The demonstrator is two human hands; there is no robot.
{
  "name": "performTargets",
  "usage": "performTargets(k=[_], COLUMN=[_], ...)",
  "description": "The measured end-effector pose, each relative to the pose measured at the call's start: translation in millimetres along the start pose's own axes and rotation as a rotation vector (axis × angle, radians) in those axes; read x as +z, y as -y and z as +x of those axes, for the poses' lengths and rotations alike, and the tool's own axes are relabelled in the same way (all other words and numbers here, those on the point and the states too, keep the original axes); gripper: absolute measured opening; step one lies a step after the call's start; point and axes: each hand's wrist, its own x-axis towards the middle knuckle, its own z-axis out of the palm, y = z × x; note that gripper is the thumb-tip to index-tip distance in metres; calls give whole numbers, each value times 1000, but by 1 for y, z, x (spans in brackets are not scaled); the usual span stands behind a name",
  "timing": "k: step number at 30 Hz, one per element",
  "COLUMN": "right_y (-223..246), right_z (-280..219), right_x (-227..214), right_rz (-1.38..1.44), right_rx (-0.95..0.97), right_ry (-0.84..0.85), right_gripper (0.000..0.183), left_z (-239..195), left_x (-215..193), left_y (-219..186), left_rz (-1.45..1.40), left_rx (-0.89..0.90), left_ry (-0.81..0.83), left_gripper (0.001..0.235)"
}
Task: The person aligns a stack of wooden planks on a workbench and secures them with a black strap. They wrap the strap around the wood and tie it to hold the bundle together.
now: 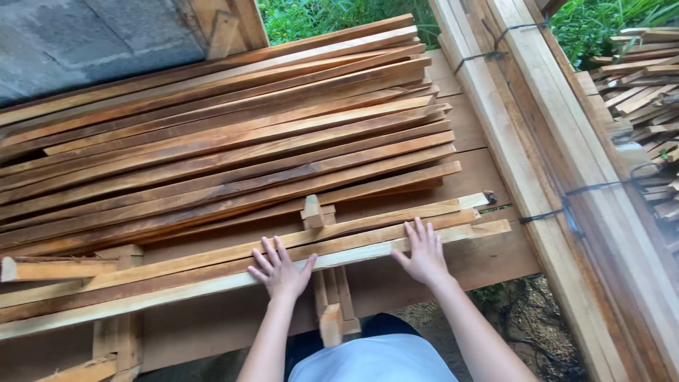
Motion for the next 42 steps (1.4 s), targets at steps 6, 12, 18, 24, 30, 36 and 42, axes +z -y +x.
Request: performTargets(k=[6, 12, 18, 24, 30, 36, 42], right_y=[1, -6, -5, -12, -64, -136, -173], right_z=[-6, -3, -3, -14, -7, 6, 19], right_x=[3, 19, 21, 17, 18, -17, -16], right_rz=[-187, -220, -181, -40, 65, 271, 503], right_rx=[-22, -13, -2, -90, -80, -28, -61], right_ry=[108, 100, 85, -77, -199, -238, -202], right_gripper=[105, 111, 111, 93, 81, 83, 79], left_z=[0, 1, 6, -6, 40, -68, -63], left_x=[-1, -4, 6, -30, 8, -83, -29], left_y=[0, 1, 6, -5, -8, -177, -240], left_rz=[-26, -45, -26, -62, -195, -119, 147], left_rx=[-9, -16, -10, -36, 70, 337, 430], left_ry=[-2, 25, 22, 132, 305, 350, 271], left_gripper=[115, 117, 118, 117, 95, 71, 91])
